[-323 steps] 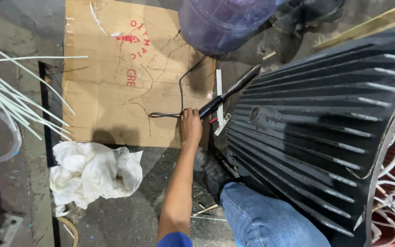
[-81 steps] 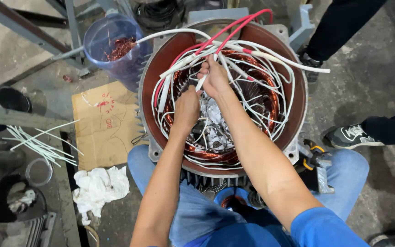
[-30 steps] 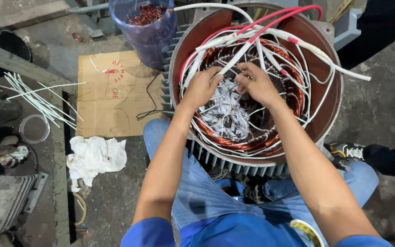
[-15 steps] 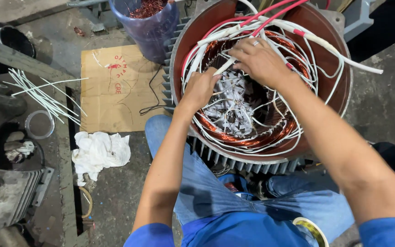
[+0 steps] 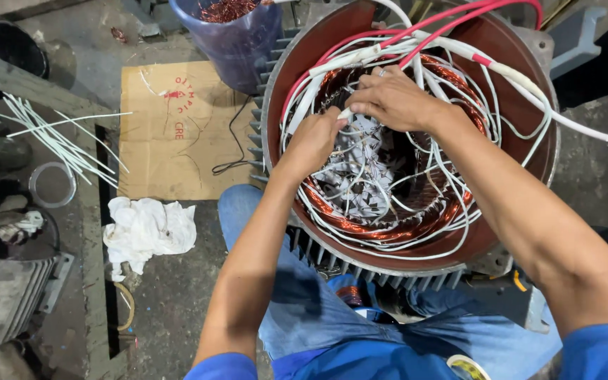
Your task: Bundling and taping copper wire windings inside an electric motor stator
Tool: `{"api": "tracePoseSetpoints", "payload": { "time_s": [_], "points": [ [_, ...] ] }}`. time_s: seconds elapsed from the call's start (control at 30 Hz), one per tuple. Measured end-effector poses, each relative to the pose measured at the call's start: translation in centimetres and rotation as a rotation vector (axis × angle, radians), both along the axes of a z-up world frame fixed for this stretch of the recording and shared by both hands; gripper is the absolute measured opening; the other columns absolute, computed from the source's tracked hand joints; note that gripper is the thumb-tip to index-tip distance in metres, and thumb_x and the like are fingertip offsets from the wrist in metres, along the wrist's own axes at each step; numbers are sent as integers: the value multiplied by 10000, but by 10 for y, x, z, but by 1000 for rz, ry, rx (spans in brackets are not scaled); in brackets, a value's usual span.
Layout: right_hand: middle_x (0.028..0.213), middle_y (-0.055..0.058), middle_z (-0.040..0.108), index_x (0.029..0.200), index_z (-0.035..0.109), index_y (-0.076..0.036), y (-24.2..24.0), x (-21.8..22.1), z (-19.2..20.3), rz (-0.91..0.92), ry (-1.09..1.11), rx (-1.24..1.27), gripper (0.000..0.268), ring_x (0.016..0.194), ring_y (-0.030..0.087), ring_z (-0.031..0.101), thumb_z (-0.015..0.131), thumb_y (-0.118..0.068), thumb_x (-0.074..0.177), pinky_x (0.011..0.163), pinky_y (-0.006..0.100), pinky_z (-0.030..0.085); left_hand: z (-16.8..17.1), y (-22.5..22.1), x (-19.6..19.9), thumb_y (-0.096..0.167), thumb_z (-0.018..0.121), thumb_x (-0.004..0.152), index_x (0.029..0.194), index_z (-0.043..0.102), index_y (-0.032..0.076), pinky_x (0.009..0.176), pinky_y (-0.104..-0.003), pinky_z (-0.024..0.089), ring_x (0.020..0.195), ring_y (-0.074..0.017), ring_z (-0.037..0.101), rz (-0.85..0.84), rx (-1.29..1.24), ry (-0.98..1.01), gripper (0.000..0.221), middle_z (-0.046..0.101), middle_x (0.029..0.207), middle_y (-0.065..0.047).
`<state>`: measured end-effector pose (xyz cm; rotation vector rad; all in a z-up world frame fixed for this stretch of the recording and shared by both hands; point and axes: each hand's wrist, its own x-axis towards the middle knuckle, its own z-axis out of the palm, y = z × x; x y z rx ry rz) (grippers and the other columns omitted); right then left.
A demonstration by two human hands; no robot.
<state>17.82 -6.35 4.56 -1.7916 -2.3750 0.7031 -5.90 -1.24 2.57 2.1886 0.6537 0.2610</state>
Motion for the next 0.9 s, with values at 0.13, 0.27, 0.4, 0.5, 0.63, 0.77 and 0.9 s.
{"api": "tracePoseSetpoints", "payload": {
  "time_s": [0.13, 0.27, 0.4, 0.5, 0.63, 0.77, 0.9],
  "points": [
    [1252, 57, 673, 1453, 675, -216, -2, 2, 19, -39, 32, -91, 506, 1277, 324, 620, 455, -503, 1100, 1294, 658, 214, 17, -8, -5, 368, 441, 1167, 1084, 599, 76, 510, -385, 283, 537, -157, 427, 35, -94, -37, 342, 539, 702, 15],
    [1208, 46, 717, 1495, 673, -213, -5, 28, 35, 16, -38, -53, 492, 1186, 294, 614, 543, -453, 1086, 1070, 534, 460, 13, -9, -15, 400, 578, 1104, 1041, 718, 128, 1019, -442, 415, 850, -248, 631, 83, 0, 32, 312, 699, 884, -17],
    [1258, 17, 711, 1372, 723, -222, -9, 22, 21, 27, -105, -43, 434, 1318, 265, 608, 560, -468, 1054, 1320, 609, 232, -3, -10, -11, 198, 462, 1190, 800, 541, 121, 721, -341, 411, 618, -191, 499, -13, 95, -73, 405, 558, 722, -15],
    [1143, 28, 714, 1247, 763, -256, -12, 17, 6, -2, -148, 77, 366, 1234, 279, 635, 553, -511, 1087, 1294, 620, 281, -17, -4, -6, 177, 478, 1163, 831, 584, 71, 595, -403, 473, 654, -310, 578, -32, 171, -125, 364, 579, 685, -116],
    [1051, 17, 686, 1164, 813, -310, -8, 3, -23, -66, -245, 207, 426, 1150, 254, 637, 513, -611, 1141, 1276, 587, 318, -38, 3, -3, 203, 498, 1113, 898, 648, 30, 708, -530, 566, 754, -489, 717, -11, 237, -99, 314, 684, 686, -233],
    [1259, 185, 696, 1183, 792, -64, -29, 11, -12, -171, 330, 492, 200, 1259, 435, 627, 681, -226, 1144, 1175, 581, 436, -19, -11, -8, 351, 482, 1144, 978, 650, 21, 739, -572, 567, 843, -513, 729, 66, 69, -102, 405, 704, 796, -277],
    [1039, 90, 767, 1195, 750, -142, -51, 43, -58, -1072, 1000, 590, 153, 968, 235, 779, 635, -199, 1113, 890, 420, 640, 29, -18, -4, 394, 655, 1074, 1365, 590, 44, 937, -610, 578, 1105, -500, 734, 93, 19, 22, 459, 748, 1155, -265]
  ]
}}
